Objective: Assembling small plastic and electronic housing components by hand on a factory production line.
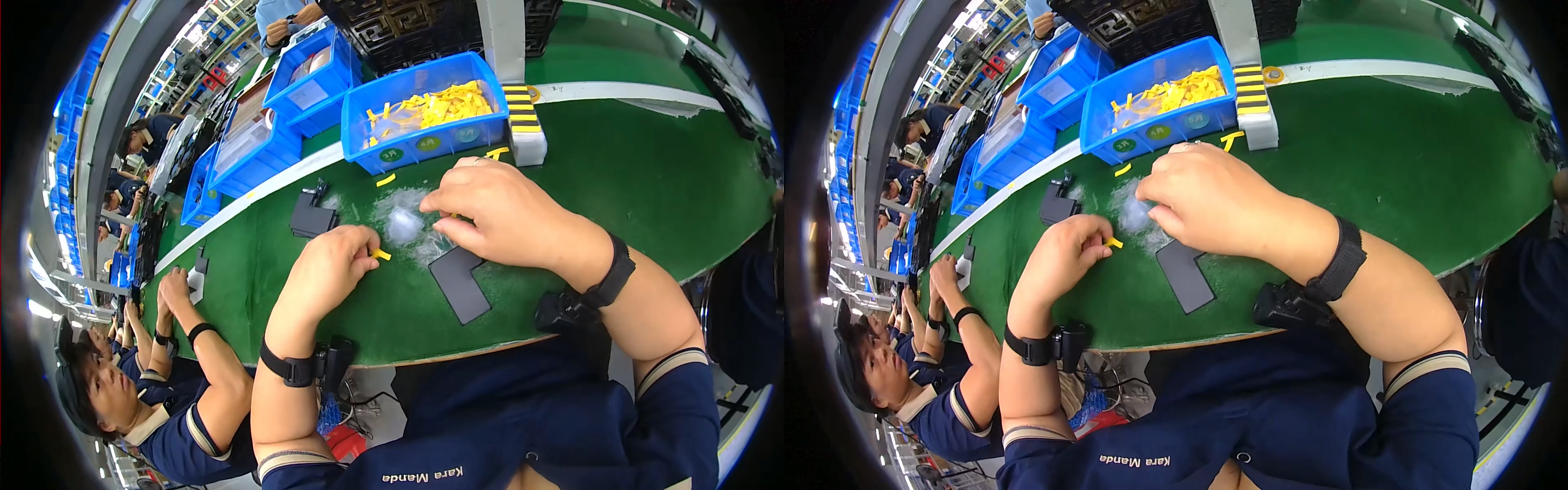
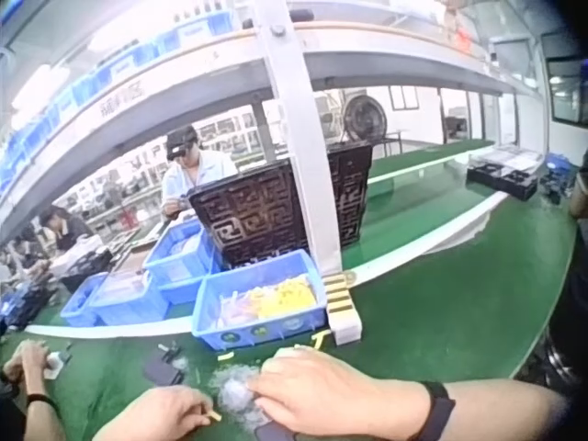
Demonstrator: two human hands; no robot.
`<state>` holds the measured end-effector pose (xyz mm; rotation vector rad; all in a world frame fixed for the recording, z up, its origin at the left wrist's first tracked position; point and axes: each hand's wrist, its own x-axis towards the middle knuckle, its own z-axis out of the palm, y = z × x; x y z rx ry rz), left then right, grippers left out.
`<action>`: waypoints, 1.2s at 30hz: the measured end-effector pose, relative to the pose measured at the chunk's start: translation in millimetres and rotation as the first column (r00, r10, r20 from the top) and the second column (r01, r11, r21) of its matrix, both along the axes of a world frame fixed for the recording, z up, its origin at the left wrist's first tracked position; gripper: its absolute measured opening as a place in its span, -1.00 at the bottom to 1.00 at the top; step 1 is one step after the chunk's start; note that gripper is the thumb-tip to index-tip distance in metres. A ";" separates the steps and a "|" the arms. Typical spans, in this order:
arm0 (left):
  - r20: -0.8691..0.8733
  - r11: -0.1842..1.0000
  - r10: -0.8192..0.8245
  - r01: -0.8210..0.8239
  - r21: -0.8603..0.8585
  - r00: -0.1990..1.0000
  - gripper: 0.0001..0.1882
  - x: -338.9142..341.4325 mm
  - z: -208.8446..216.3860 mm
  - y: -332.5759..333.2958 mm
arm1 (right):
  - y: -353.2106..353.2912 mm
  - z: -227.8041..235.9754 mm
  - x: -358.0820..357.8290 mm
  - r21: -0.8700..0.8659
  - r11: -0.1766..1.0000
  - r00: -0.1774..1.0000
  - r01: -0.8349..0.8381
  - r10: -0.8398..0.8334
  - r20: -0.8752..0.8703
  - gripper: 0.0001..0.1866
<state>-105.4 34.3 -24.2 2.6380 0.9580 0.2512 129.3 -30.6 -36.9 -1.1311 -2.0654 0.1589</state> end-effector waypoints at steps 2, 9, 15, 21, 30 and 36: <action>-0.043 0.999 -0.024 0.023 -0.032 0.999 -0.90 1.5 1.8 4.9 | 0.5 1.0 0.7 0.004 1.000 1.000 0.002 -0.002 -0.017 -0.86; -0.104 0.997 -0.069 0.065 -0.042 0.992 -0.93 7.0 4.5 7.5 | -1.7 9.9 6.6 0.081 0.996 0.999 0.027 -0.029 0.014 -0.86; -0.038 0.999 -0.037 0.036 -0.036 0.999 -0.95 35.5 7.6 7.0 | -2.8 28.9 19.3 0.133 0.986 0.988 0.097 -0.079 -0.134 -0.85; 0.381 0.929 0.034 -0.170 0.329 0.924 -0.84 97.8 39.0 47.7 | -11.7 57.2 42.1 0.198 0.957 0.961 0.213 -0.168 -0.220 -0.86; 0.120 0.872 -0.059 -0.007 0.489 0.991 -0.90 86.3 10.6 90.4 | -45.6 33.0 213.5 0.132 0.783 0.792 0.608 -0.609 -0.038 -0.84; 0.213 0.905 -0.081 -0.017 0.425 0.974 -0.82 82.0 12.0 95.7 | -115.0 -6.9 424.8 0.039 0.090 0.084 0.995 -0.986 0.146 -0.77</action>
